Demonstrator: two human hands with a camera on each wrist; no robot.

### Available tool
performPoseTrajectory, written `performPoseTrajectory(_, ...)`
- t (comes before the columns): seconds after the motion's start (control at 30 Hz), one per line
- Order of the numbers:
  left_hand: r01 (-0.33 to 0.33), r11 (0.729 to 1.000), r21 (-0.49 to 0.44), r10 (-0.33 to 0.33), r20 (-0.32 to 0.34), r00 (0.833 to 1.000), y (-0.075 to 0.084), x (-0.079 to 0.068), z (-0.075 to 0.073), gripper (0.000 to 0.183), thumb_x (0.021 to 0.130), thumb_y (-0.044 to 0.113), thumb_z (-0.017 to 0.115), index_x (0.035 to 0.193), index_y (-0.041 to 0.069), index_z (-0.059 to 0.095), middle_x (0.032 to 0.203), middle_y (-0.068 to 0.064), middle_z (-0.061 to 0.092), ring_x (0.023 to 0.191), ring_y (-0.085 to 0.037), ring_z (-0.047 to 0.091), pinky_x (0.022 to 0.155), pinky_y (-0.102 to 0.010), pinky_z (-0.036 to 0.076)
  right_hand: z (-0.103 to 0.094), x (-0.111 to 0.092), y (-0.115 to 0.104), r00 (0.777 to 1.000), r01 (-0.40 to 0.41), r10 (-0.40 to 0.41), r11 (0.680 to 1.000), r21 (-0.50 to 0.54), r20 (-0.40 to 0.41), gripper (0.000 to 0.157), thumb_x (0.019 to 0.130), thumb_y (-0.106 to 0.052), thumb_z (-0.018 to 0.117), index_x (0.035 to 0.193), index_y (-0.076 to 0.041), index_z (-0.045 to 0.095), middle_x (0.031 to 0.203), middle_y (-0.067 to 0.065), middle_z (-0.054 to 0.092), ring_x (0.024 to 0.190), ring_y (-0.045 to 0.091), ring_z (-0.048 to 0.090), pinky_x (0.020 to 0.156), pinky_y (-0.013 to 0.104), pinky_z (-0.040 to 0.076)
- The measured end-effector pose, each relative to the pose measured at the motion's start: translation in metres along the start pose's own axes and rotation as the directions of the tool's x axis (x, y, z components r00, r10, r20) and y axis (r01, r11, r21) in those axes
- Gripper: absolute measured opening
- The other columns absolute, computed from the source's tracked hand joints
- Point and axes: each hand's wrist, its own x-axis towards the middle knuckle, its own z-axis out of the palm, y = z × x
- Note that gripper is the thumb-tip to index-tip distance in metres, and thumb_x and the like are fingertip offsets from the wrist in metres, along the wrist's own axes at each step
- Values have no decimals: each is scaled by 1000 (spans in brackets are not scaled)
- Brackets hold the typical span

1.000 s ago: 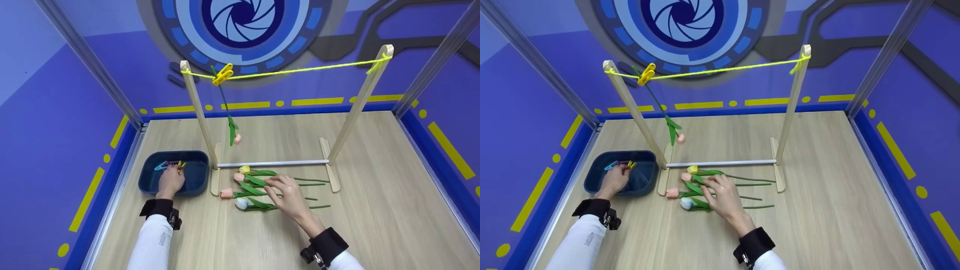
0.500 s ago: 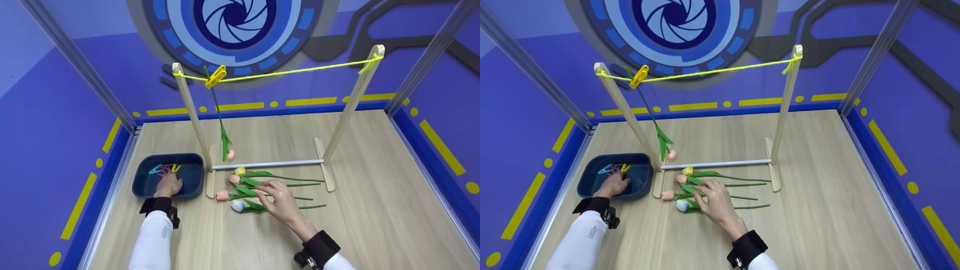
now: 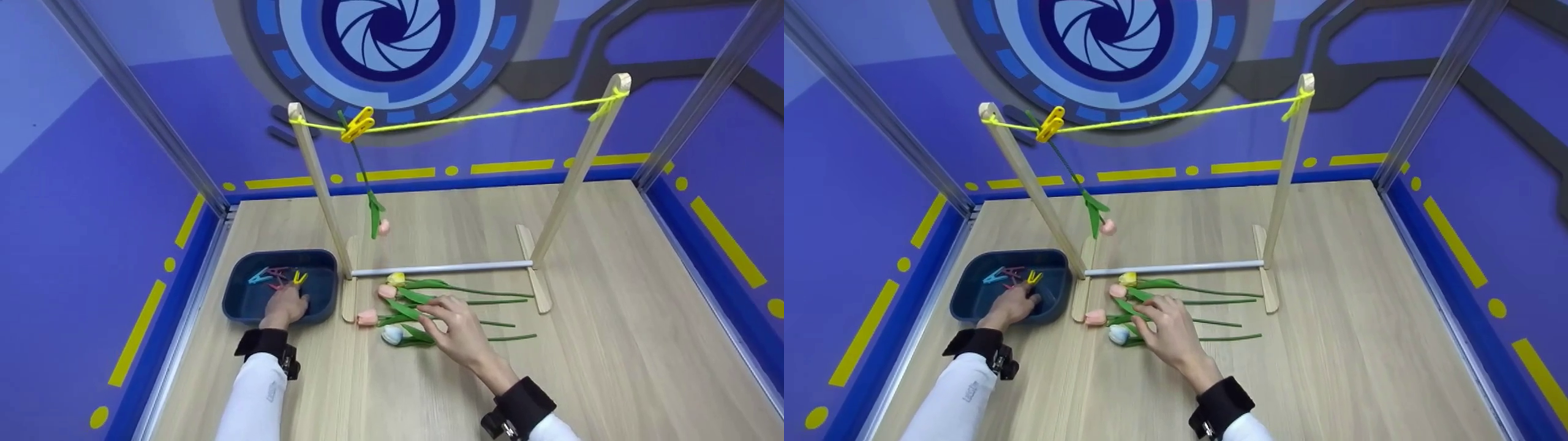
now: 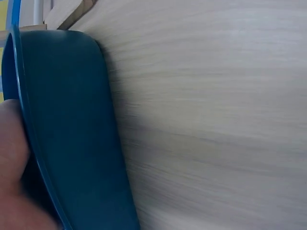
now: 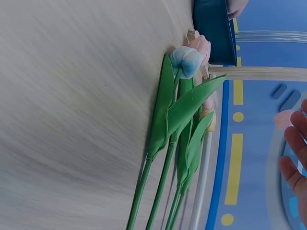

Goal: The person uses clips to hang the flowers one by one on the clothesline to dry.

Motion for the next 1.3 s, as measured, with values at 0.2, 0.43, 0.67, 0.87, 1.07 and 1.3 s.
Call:
performPoseTrajectory(0.2,-14,1000,16,14,0,1000,3,-5,2,44,100,22,52,132,-7,56,132,-30,59,121,-48,56,103,-57,43,0,-2,1,1000,-9,9,1000,-5,4,15,83,-13,79,96,-9,78,93,0,72,88,16,66,76,33,53)
performPoseTrajectory(0.43,-20,1000,6,20,14,1000,9,-15,0,34,100,22,54,119,-4,65,118,-27,66,108,-43,63,94,-56,47,0,-4,2,1000,-1,1,1000,-14,2,15,82,-14,79,96,-11,78,91,0,71,87,16,65,75,33,51)
performPoseTrajectory(0.67,-26,999,43,23,58,998,13,-21,-2,32,98,26,58,112,-1,68,107,-20,70,93,-32,65,85,-51,49,0,-5,3,1000,-15,15,1000,-5,9,16,82,-14,80,97,-10,78,91,1,71,87,17,66,75,32,52)
performPoseTrajectory(0.87,-13,998,67,7,94,996,18,-22,-3,34,95,27,64,115,0,68,108,-18,70,99,-34,66,88,-52,50,-1,-7,4,1000,-27,27,1000,-3,14,15,82,-14,79,97,-9,78,92,1,71,87,17,65,75,32,52)
performPoseTrajectory(1.07,-2,999,54,-1,58,998,20,-15,-1,47,94,27,66,131,-2,60,122,-24,66,109,-40,64,95,-55,48,-2,-9,7,1000,-27,28,1000,-14,12,16,82,-13,79,97,-9,78,92,1,71,87,17,65,75,33,52)
performPoseTrajectory(1.3,61,994,87,-60,-18,998,18,-2,5,51,94,28,64,132,-5,57,124,-29,62,115,-46,58,96,-57,48,-1,-11,10,1000,-20,20,1000,-17,9,16,82,-13,79,97,-8,78,92,0,71,87,16,66,76,33,52)
